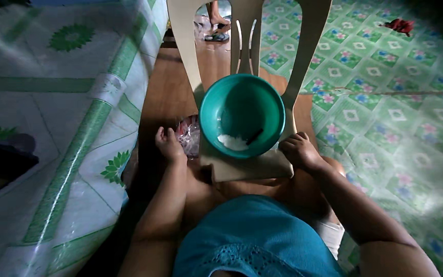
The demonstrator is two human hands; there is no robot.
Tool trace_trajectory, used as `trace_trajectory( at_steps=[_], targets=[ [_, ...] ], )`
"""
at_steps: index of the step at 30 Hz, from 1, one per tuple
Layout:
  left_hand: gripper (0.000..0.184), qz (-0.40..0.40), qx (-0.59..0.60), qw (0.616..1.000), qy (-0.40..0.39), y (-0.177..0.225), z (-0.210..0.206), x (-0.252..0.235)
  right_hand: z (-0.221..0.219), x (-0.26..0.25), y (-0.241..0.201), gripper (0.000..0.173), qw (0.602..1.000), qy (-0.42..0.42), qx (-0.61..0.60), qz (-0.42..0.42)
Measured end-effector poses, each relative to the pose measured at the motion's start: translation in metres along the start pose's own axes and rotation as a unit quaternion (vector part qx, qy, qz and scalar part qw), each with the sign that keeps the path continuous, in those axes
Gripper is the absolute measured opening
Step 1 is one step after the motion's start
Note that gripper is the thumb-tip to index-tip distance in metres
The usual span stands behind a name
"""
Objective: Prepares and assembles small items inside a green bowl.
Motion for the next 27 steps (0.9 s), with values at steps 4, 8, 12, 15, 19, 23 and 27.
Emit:
trace_trajectory(
  at_steps=[4,8,12,15,19,23,27],
  targets=[
    [0.046,-0.288,-0.037,0.952,-0.101,0.075,-0.02,0.038,0.035,-0.036,-0.019,0.012,0.998,0.017,-0.022,0.061],
    [0.027,-0.5,-0.139,0.819,-0.244,0.138,-0.062,0.092,0.054,-0.082,-0.043,0.013,0.983,0.058,-0.021,0.171],
    [0.024,-0.49,-0.136,0.793,-0.336,0.145,-0.095,0.114,0.066,-0.117,-0.06,0.012,0.974,0.119,-0.06,0.185],
    [0.029,-0.409,-0.109,0.832,-0.358,0.148,-0.096,0.115,0.065,-0.131,-0.058,0.009,0.971,0.126,-0.166,0.113],
    [0.03,-0.345,-0.054,0.874,-0.338,0.143,-0.09,0.11,0.052,-0.137,-0.051,0.014,0.953,0.108,-0.28,0.028],
    [0.04,-0.447,-0.05,0.853,-0.264,0.143,-0.082,0.109,0.035,-0.138,-0.046,0.012,0.929,0.073,-0.364,-0.01],
    [0.026,-0.573,-0.043,0.788,-0.222,0.157,-0.073,0.12,0.021,-0.133,-0.048,0.007,0.874,0.005,-0.471,-0.121]
  ],
)
Point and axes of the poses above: each hand's wrist, its own x-axis away from the middle knuckle, its own z-axis out of the back of the hand, y = z × x, the point moved 5 cm from there along -x, towards the middle knuckle, and after that the axes turned 6 degrees about -x, right-handed, at the moved point
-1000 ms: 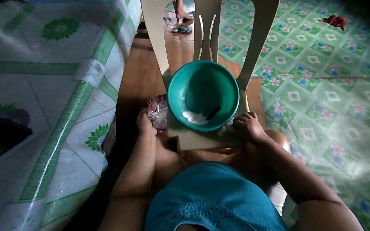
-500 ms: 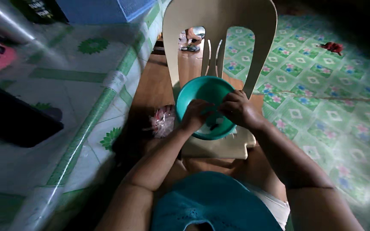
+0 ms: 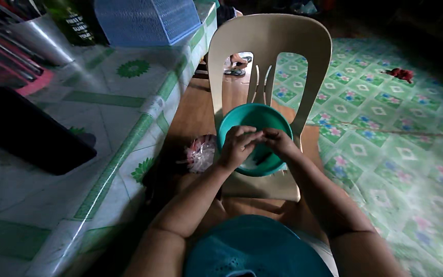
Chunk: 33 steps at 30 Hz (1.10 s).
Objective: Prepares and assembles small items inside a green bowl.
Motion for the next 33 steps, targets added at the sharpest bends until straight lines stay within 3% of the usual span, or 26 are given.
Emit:
trace_trajectory(
  at_steps=[5,8,10,12,15,20,29,33],
  targets=[
    [0.017,-0.001,0.062,0.992,-0.114,0.012,0.0,-0.001,-0.006,0.018,0.02,0.017,0.993,0.008,-0.091,-0.079],
    [0.011,0.033,0.108,0.985,-0.13,0.015,-0.005,0.003,-0.015,0.03,0.035,0.014,0.987,0.0,-0.11,-0.121],
    [0.014,0.152,0.128,0.968,-0.153,0.017,-0.007,0.005,-0.023,0.036,0.04,0.01,0.984,-0.021,-0.121,-0.13],
    [0.017,0.293,0.161,0.924,-0.185,0.018,-0.008,0.007,-0.027,0.041,0.043,0.011,0.984,-0.036,-0.126,-0.123],
    [0.019,0.386,0.193,0.884,-0.18,0.015,-0.012,0.013,-0.027,0.045,0.043,0.013,0.986,-0.047,-0.113,-0.112],
    [0.018,0.411,0.201,0.873,-0.168,0.013,-0.016,0.019,-0.024,0.05,0.04,0.012,0.99,-0.074,-0.069,-0.097],
    [0.021,0.431,0.231,0.856,-0.171,0.011,-0.022,0.027,-0.028,0.063,0.045,0.014,0.978,-0.126,0.037,-0.159],
    [0.019,0.457,0.253,0.84,-0.145,0.01,-0.026,0.037,-0.031,0.065,0.051,0.021,0.988,-0.084,0.013,-0.128]
  ],
)
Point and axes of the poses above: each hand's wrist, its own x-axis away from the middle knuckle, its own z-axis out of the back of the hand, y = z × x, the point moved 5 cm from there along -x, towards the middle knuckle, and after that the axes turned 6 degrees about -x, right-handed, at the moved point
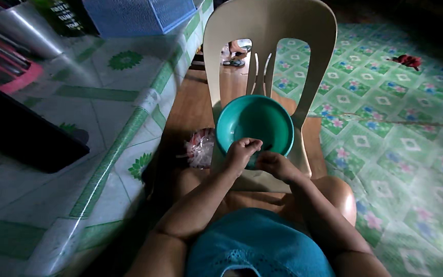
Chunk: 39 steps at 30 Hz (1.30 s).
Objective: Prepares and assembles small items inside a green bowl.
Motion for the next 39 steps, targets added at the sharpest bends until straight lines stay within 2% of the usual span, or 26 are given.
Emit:
trace_trajectory(
  at_steps=[2,6,9,13,15,19,22,25,27,29,31,35,39],
  targets=[
    [0.019,0.006,0.004,1.0,0.0,-0.004,-0.003,0.002,-0.002,0.0,0.002,0.033,0.999,0.022,-0.042,0.013],
    [0.021,-0.004,0.009,1.0,0.011,-0.004,-0.004,0.003,-0.005,0.002,-0.001,0.016,0.992,0.095,-0.068,0.055],
    [0.023,-0.009,0.029,1.0,0.006,-0.004,-0.006,0.005,-0.008,0.002,0.0,0.014,0.987,0.124,-0.089,0.045],
    [0.011,-0.012,0.074,0.996,0.04,-0.008,-0.01,0.007,-0.014,0.003,0.002,0.015,0.984,0.138,-0.105,0.035],
    [0.01,-0.002,0.097,0.994,0.054,-0.013,-0.011,0.006,-0.017,0.004,0.002,0.016,0.986,0.136,-0.092,0.027],
    [0.016,0.008,0.114,0.991,0.064,-0.023,-0.016,0.004,-0.02,0.007,-0.001,0.019,0.991,0.128,-0.045,0.02],
    [0.025,-0.012,0.041,0.997,0.071,-0.022,-0.014,0.004,-0.024,0.007,-0.002,0.022,0.993,0.115,-0.022,0.014],
    [0.036,-0.026,-0.021,0.995,0.094,-0.019,-0.012,0.003,-0.027,0.008,0.0,0.021,0.992,0.105,-0.064,0.004],
    [0.04,0.014,0.021,0.997,0.071,-0.021,-0.013,0.0,-0.024,0.007,0.004,0.018,0.985,0.114,-0.126,0.0],
    [0.042,0.033,0.082,0.996,0.009,-0.027,-0.015,-0.002,-0.018,0.005,0.006,0.017,0.977,0.125,-0.17,-0.003],
    [0.032,0.017,0.08,0.996,-0.037,-0.025,-0.014,-0.001,-0.013,0.005,0.008,0.017,0.975,0.134,-0.175,-0.008],
    [0.015,-0.004,0.05,0.999,0.013,-0.02,-0.008,0.007,-0.016,0.007,0.007,0.017,0.983,0.114,-0.138,-0.029],
    [0.012,0.045,0.103,0.993,0.021,-0.028,-0.01,0.004,-0.024,0.009,0.006,0.017,0.983,0.1,-0.156,-0.008]
  ],
)
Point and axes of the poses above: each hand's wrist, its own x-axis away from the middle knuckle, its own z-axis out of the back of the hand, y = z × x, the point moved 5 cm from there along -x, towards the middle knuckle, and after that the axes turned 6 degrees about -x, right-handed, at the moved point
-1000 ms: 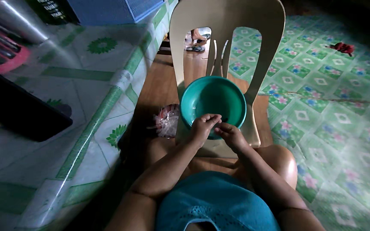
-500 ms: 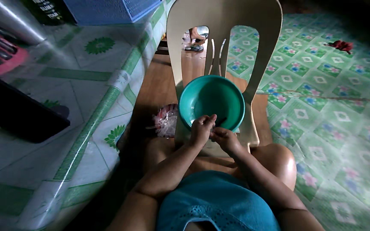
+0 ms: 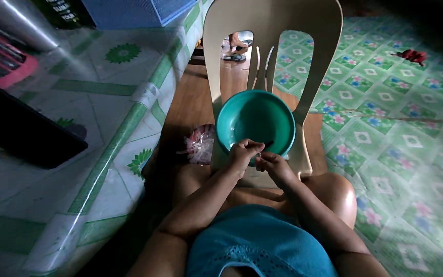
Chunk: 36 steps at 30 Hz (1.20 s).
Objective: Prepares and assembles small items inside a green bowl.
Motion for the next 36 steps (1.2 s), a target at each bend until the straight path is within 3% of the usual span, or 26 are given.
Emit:
trace_trajectory(
  at_steps=[3,7,17,20,22,24,26,32,33,36],
  targets=[
    [0.015,0.027,0.042,0.999,0.002,-0.001,0.0,-0.005,-0.005,0.004,0.007,0.018,0.999,-0.022,-0.03,-0.003],
    [0.034,0.044,0.044,0.994,-0.092,0.0,-0.004,0.001,-0.002,0.005,0.008,0.02,0.994,0.016,-0.108,-0.018],
    [0.013,0.067,0.036,0.997,-0.023,-0.009,-0.001,0.014,-0.004,0.01,0.005,0.018,0.999,-0.005,-0.008,-0.033],
    [0.014,0.048,-0.01,0.999,-0.016,-0.007,0.002,0.013,0.008,0.015,-0.006,0.024,0.986,0.047,0.148,0.057],
    [0.015,0.023,-0.053,0.998,-0.011,-0.003,0.005,0.013,0.021,0.021,-0.023,0.028,0.947,0.111,0.224,0.201],
    [0.014,-0.002,-0.073,0.997,-0.015,-0.003,0.006,0.013,0.027,0.028,-0.044,0.03,0.894,0.12,0.266,0.339],
    [0.013,-0.009,-0.076,0.997,-0.028,0.0,0.006,0.017,0.028,0.032,-0.06,0.025,0.856,0.097,0.312,0.401],
    [0.011,-0.023,-0.093,0.995,-0.033,0.006,0.005,0.02,0.02,0.018,-0.081,0.011,0.803,0.008,0.464,0.374],
    [0.011,-0.029,-0.128,0.991,-0.03,0.011,0.007,0.021,0.019,0.015,-0.085,0.01,0.802,0.004,0.47,0.368],
    [0.013,-0.041,-0.208,0.977,0.006,0.026,0.025,0.022,0.027,-0.008,-0.095,0.008,0.85,-0.002,0.403,0.338]
  ],
)
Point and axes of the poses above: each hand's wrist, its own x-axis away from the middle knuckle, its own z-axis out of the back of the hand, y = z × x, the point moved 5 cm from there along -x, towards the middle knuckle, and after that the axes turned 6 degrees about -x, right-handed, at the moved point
